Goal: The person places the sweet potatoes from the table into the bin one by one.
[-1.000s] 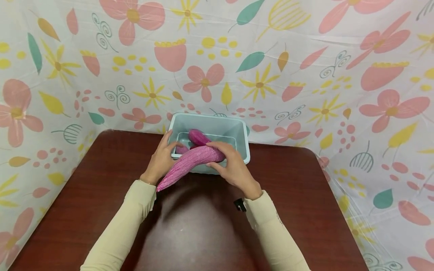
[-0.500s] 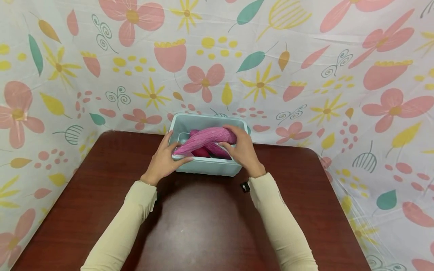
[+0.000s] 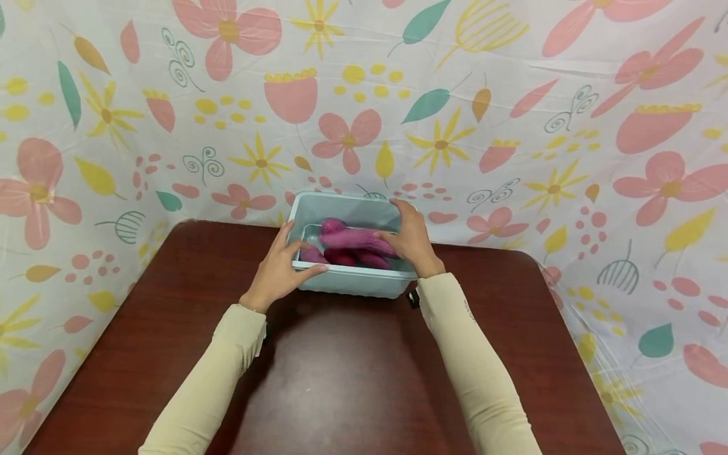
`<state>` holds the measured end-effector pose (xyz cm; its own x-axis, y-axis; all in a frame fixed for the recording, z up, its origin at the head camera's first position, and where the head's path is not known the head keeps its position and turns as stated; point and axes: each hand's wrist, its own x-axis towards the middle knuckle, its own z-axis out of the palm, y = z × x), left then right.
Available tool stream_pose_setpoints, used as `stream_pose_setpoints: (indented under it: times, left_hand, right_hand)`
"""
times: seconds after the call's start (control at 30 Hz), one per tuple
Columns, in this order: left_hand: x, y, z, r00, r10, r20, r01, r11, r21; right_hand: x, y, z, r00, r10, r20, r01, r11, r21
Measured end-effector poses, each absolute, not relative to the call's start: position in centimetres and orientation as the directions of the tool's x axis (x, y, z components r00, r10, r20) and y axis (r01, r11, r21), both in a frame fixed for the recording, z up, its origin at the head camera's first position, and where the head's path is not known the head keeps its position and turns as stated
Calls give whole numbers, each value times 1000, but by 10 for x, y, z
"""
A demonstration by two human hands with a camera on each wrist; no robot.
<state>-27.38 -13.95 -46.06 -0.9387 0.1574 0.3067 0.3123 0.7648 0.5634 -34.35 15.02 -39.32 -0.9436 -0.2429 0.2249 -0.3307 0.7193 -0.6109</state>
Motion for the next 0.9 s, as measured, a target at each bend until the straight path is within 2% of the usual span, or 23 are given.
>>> stream_pose_setpoints:
  times: [0.37,0.57,0.73,0.9]
  left_hand:
    - [-282,-141,-459,-939,162,302,313,766,561]
    - [-286,-141,-455,-905,182,384,372,776,509]
    - [-273,-134,-449,-885,204,419,402,788,466]
    - [-251,-133,-448,-865,222,449,425,800,423]
  right_hand:
    - [-327,155,-393,-928,-258,268,-371,702,-608]
    - [-303,154,-397,-902,-279,328,-427,686,-589]
    - [-276,149,-402,-899,-272,344,-427,718,-549]
    - [-251,144,-412,-912,-284,297,-403,758,-513]
